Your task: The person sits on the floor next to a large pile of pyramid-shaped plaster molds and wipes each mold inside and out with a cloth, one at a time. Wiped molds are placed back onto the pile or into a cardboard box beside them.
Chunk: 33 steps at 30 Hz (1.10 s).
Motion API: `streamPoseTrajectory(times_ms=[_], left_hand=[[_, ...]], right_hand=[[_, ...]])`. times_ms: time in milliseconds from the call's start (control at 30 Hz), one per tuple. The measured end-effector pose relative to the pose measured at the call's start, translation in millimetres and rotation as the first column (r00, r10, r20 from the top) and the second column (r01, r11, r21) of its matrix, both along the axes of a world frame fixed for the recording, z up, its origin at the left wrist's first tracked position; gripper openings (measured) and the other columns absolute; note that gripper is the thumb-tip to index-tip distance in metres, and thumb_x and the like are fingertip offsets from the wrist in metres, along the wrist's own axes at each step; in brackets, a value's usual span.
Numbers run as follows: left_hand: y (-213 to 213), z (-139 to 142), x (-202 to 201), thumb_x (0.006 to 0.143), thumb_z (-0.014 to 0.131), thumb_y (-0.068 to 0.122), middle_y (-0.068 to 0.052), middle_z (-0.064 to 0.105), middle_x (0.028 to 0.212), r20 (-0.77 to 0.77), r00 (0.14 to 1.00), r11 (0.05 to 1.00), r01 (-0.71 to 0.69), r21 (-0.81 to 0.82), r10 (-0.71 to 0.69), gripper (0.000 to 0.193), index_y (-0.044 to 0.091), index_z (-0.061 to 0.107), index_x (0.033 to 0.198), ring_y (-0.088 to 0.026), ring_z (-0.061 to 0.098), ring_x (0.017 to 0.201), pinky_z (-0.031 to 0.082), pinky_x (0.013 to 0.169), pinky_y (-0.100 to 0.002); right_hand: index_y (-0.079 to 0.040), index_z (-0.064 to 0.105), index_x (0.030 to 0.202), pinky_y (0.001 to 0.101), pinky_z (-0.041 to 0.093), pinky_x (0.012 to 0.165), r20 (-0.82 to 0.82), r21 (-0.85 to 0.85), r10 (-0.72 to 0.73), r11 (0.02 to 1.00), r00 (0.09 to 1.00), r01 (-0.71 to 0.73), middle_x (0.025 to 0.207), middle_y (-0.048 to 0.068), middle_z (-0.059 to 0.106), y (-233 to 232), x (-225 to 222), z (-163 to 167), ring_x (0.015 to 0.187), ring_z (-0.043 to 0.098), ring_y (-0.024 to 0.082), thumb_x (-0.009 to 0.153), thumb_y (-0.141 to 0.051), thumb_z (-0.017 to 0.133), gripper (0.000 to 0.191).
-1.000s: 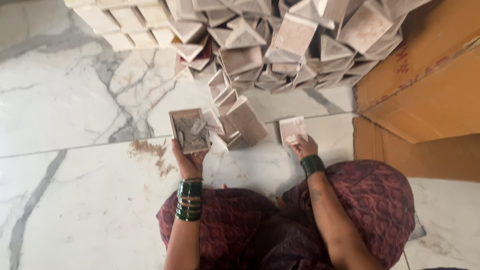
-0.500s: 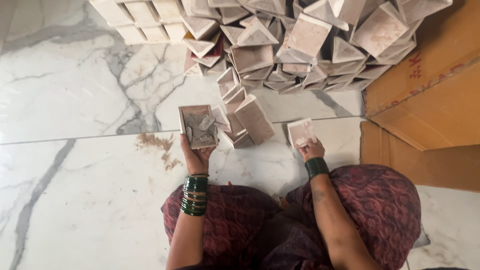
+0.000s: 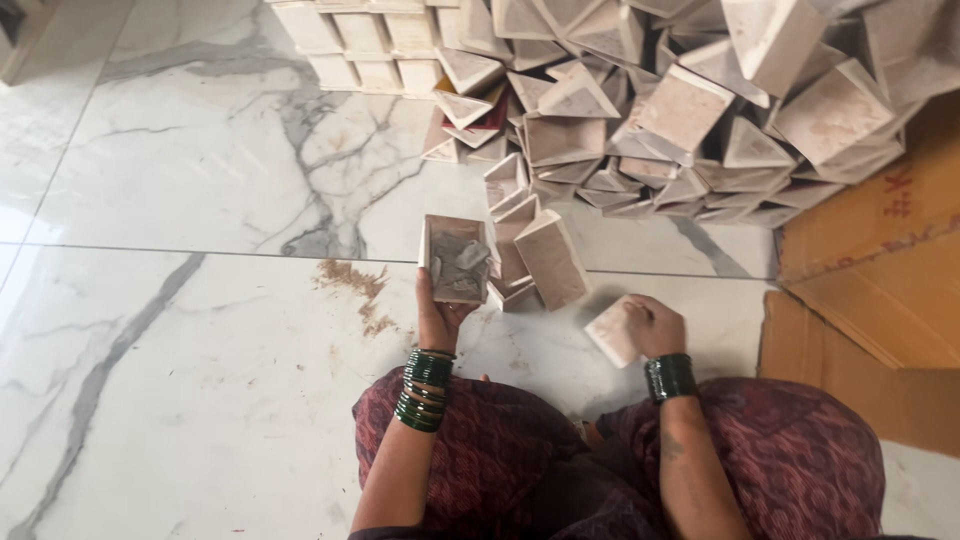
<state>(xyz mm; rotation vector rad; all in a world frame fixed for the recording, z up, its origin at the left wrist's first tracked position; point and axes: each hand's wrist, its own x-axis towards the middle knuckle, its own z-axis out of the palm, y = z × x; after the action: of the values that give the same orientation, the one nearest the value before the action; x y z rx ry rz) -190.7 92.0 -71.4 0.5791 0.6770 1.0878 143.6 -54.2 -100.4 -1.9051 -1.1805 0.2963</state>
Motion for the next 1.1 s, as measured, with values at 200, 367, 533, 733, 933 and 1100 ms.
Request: streamPoseTrajectory(times_ms=[200,367,533,733,933,1100], left_hand=[[2.8,-4.2,5.3,0.098,0.042,0.066,-0.020,0.065,0.129,0.022,0.999,0.999,0.023,-0.031,-0.023,0.081,0.001,0.044,0.146,-0.030,0.071,0.109,0.062,0.086,-0.044],[2.8,-5.5,9.7,0.098,0.046,0.061,-0.021,0.060,0.135,-0.038,0.990,0.990,0.140,0.024,-0.139,0.078,0.003,0.036,0.150,-0.033,0.069,0.112,0.062,0.085,-0.045],[-10.3,-3.1,16.0,0.095,0.063,0.049,-0.023,0.053,0.142,-0.478,0.864,0.897,0.328,0.295,-0.158,0.084,0.006,0.026,0.157,-0.032,0.064,0.121,0.061,0.089,-0.043],[-29.8,11.1,22.8,0.082,0.075,0.049,-0.025,0.062,0.130,-0.680,0.700,0.779,0.544,0.312,-0.216,0.094,0.004,0.029,0.151,-0.033,0.076,0.095,0.066,0.075,-0.039],[-36.0,17.4,35.1,0.085,0.084,0.044,-0.027,0.063,0.130,-0.698,0.713,0.641,0.504,0.578,0.069,0.097,0.001,0.031,0.154,-0.032,0.073,0.101,0.064,0.079,-0.042],[-29.8,18.2,40.3,0.075,0.083,0.044,-0.024,0.070,0.117,-0.692,0.702,0.794,0.514,0.324,-0.172,0.099,0.004,0.031,0.149,-0.028,0.078,0.089,0.067,0.072,-0.036]], right_hand=[[-0.016,0.081,0.114,0.0386,0.055,0.080,0.236,-0.118,-0.150,0.976,0.960,0.181,0.099,0.012,0.073,-15.9,43.6,2.4,0.088,0.070,0.028,0.094,-0.019,0.073,0.022],[-0.010,0.073,0.121,0.0349,0.057,0.083,0.034,0.044,-0.053,0.998,0.998,0.051,0.110,0.013,0.072,-6.3,30.4,10.9,0.096,0.071,0.025,0.095,-0.016,0.072,0.026],[-0.010,0.064,0.132,0.0337,0.058,0.086,-0.086,0.222,0.245,0.950,0.966,-0.221,0.127,0.011,0.067,22.0,-60.5,41.5,0.110,0.069,0.022,0.091,-0.010,0.072,0.041],[-0.008,0.068,0.117,0.0423,0.053,0.091,0.317,0.115,0.310,0.925,0.896,-0.361,0.120,0.014,0.068,27.2,-138.0,62.6,0.111,0.062,0.036,0.074,-0.017,0.082,0.046],[-0.010,0.074,0.103,0.0409,0.059,0.082,-0.202,-0.064,0.445,0.883,0.873,-0.465,0.113,0.010,0.073,22.8,-117.5,59.9,0.095,0.072,0.030,0.081,-0.014,0.073,0.023],[-0.008,0.070,0.101,0.0407,0.056,0.081,0.291,0.275,0.276,0.893,0.916,-0.356,0.110,0.012,0.072,24.0,-97.1,59.1,0.093,0.069,0.033,0.081,0.000,0.067,0.022]])
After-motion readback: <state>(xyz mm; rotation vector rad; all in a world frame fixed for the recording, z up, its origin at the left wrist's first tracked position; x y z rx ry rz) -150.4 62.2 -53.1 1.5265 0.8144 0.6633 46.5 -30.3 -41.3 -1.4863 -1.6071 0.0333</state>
